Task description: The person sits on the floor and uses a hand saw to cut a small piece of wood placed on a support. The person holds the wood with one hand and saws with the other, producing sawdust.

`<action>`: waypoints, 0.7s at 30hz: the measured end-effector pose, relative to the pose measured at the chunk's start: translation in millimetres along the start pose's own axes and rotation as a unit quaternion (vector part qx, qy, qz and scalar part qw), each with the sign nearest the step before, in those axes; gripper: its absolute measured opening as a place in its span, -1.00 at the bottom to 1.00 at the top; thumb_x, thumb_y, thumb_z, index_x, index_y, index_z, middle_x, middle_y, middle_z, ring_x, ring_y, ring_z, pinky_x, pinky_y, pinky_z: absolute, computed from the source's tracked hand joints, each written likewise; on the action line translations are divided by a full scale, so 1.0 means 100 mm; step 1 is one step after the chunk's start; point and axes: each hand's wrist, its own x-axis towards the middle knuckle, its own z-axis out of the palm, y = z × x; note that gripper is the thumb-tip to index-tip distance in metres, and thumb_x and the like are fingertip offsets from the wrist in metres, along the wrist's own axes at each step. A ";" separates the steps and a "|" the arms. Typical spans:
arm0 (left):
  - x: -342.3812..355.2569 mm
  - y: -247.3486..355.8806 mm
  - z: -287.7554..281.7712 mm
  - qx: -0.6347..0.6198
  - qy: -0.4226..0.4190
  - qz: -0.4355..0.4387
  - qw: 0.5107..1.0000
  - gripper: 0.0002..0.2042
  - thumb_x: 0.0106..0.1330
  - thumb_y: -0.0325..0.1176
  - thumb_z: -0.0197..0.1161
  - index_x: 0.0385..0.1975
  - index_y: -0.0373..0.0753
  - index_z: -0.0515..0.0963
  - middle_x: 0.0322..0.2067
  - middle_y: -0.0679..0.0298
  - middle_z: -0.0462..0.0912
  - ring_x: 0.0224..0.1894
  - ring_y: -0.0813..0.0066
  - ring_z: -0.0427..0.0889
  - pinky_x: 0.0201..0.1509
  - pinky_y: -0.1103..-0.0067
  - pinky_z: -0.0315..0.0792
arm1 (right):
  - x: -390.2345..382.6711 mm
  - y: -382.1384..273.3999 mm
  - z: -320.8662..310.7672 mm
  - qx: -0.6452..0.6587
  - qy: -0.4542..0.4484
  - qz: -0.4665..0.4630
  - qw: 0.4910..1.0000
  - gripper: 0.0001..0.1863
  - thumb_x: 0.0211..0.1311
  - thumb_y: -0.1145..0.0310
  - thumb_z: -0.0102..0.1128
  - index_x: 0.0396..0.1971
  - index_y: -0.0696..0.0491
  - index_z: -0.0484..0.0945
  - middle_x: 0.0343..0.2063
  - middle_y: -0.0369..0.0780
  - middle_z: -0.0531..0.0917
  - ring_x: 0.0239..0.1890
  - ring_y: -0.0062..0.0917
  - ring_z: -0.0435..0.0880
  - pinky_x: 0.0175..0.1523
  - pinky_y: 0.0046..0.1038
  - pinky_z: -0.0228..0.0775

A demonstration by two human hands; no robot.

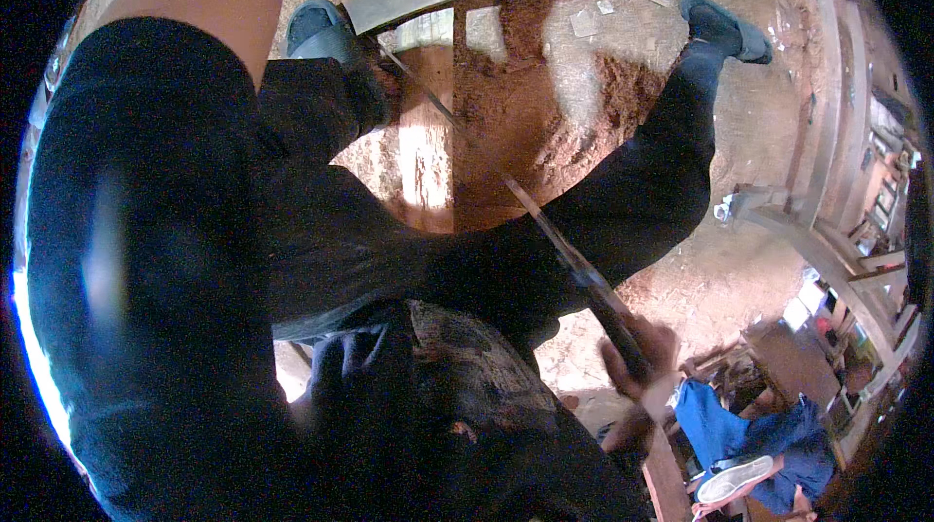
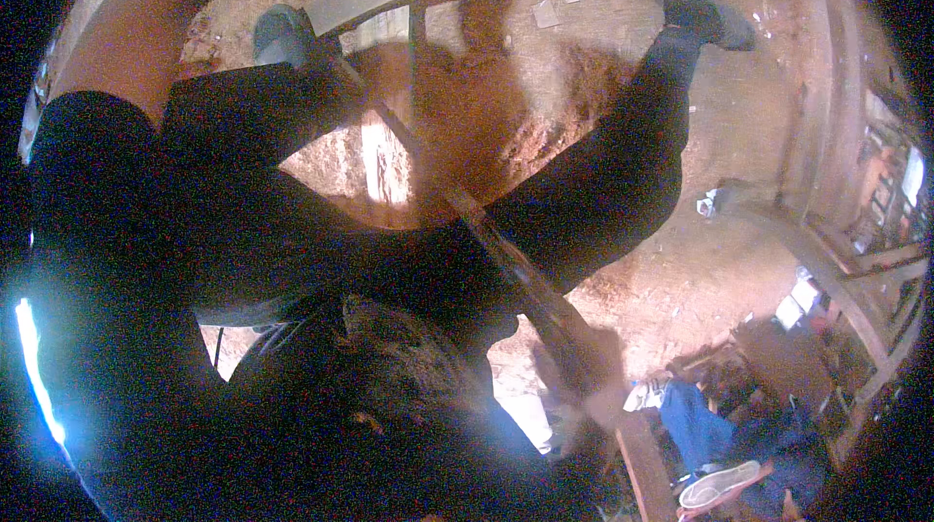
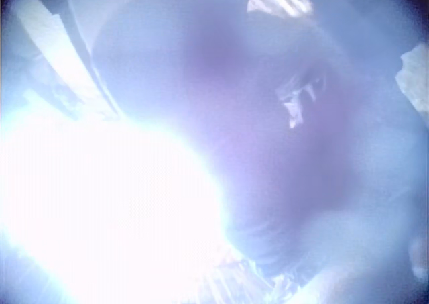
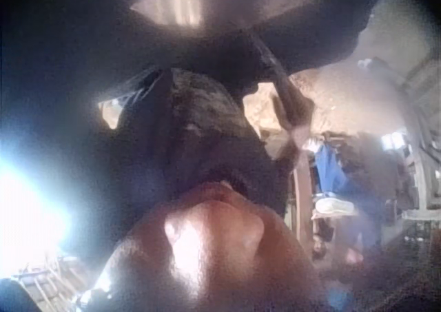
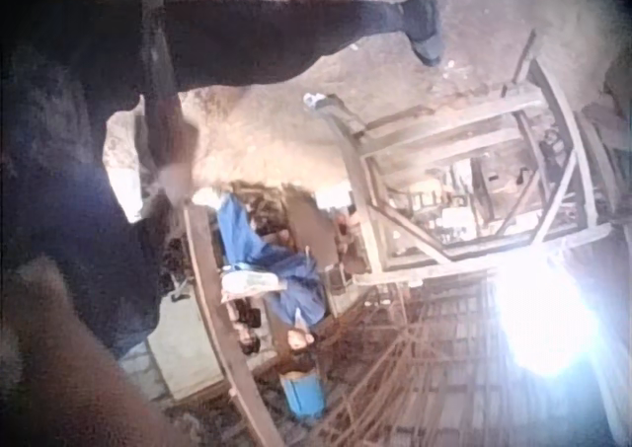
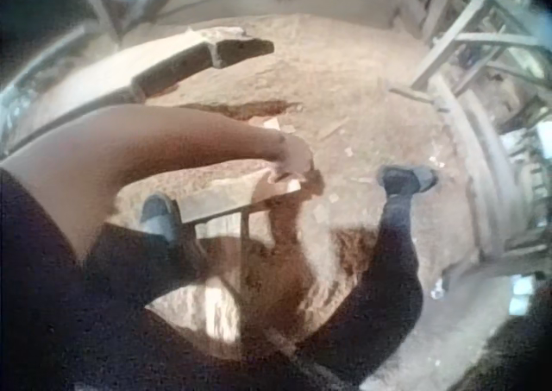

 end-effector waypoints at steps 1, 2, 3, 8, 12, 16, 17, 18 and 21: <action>0.09 -0.01 0.00 0.000 0.001 0.004 1.000 -0.62 0.03 0.01 0.31 -0.15 0.07 0.64 -0.33 0.15 0.69 -0.27 0.13 0.67 -0.21 0.23 0.52 | 0.24 0.00 0.19 -0.003 0.005 -0.071 0.997 -0.80 0.04 0.46 0.29 -0.29 0.12 0.55 -0.58 -0.13 0.58 -0.58 -0.25 0.62 -0.45 -0.35 0.41; 0.16 -0.03 0.05 0.000 -0.001 0.008 1.000 -0.62 0.02 0.02 0.31 -0.15 0.09 0.65 -0.35 0.15 0.70 -0.28 0.13 0.67 -0.23 0.23 0.52 | 0.58 0.01 0.43 0.055 0.051 -0.207 0.976 -0.78 0.05 0.45 0.31 -0.27 0.11 0.54 -0.55 -0.11 0.61 -0.55 -0.21 0.66 -0.45 -0.36 0.46; 0.21 -0.05 0.05 0.000 0.006 0.009 1.000 -0.62 0.02 0.04 0.31 -0.14 0.11 0.65 -0.36 0.15 0.70 -0.29 0.13 0.67 -0.24 0.23 0.52 | 0.79 0.01 0.58 0.022 0.052 -0.229 0.972 -0.76 0.06 0.44 0.31 -0.25 0.11 0.53 -0.54 -0.10 0.62 -0.55 -0.19 0.66 -0.44 -0.33 0.47; -0.42 -0.15 0.52 -0.105 -0.014 -0.179 0.978 -0.56 0.04 0.21 0.25 -0.12 0.18 0.66 -0.40 0.14 0.72 -0.36 0.14 0.68 -0.26 0.22 0.52 | 1.74 -0.02 1.22 -0.047 0.021 -0.335 0.941 -0.69 0.09 0.40 0.32 -0.14 0.10 0.51 -0.50 -0.09 0.66 -0.53 -0.23 0.68 -0.39 -0.32 0.50; 0.23 0.39 -0.63 -0.244 -0.106 -0.313 0.912 -0.52 0.14 0.25 0.12 -0.04 0.16 0.63 -0.37 0.06 0.72 -0.32 0.11 0.69 -0.17 0.22 0.51 | 1.82 0.33 1.22 -0.030 0.083 -0.257 0.962 -0.68 0.11 0.38 0.33 -0.13 0.11 0.52 -0.50 -0.09 0.67 -0.50 -0.28 0.71 -0.37 -0.35 0.51; -0.08 0.11 -0.15 -0.094 -0.044 -0.168 0.980 -0.44 0.08 -0.04 0.33 0.16 0.13 0.47 -0.18 -0.02 0.66 -0.22 0.02 0.68 -0.09 0.20 0.50 | 1.79 0.21 1.29 0.010 0.100 -0.282 0.954 -0.73 0.16 0.40 0.30 -0.15 0.13 0.53 -0.52 -0.09 0.66 -0.51 -0.31 0.70 -0.38 -0.38 0.50; -0.12 -0.08 0.14 -0.016 -0.028 -0.077 0.996 -0.37 0.04 -0.12 0.40 0.20 0.13 0.42 -0.12 -0.03 0.64 -0.19 -0.01 0.67 -0.08 0.20 0.50 | 1.81 0.23 1.32 0.019 0.101 -0.282 0.954 -0.75 0.17 0.41 0.30 -0.17 0.13 0.53 -0.53 -0.10 0.66 -0.51 -0.32 0.70 -0.38 -0.39 0.50; -0.13 -0.14 0.25 -0.053 -0.052 -0.103 0.992 -0.29 -0.03 -0.21 0.43 0.23 0.14 0.37 -0.09 -0.04 0.62 -0.17 -0.04 0.65 -0.07 0.19 0.50 | 1.84 0.25 1.35 0.029 0.105 -0.279 0.954 -0.76 0.18 0.41 0.29 -0.18 0.14 0.53 -0.53 -0.10 0.65 -0.51 -0.32 0.70 -0.38 -0.40 0.49; -0.14 -0.16 0.25 -0.046 -0.049 -0.077 0.995 -0.01 -0.30 -0.36 0.56 0.31 0.19 0.26 -0.03 -0.02 0.59 -0.06 -0.06 0.61 -0.05 0.17 0.50 | 1.82 0.14 1.23 0.068 0.102 -0.228 0.966 -0.79 0.18 0.42 0.29 -0.22 0.14 0.53 -0.52 -0.10 0.65 -0.51 -0.32 0.70 -0.39 -0.40 0.48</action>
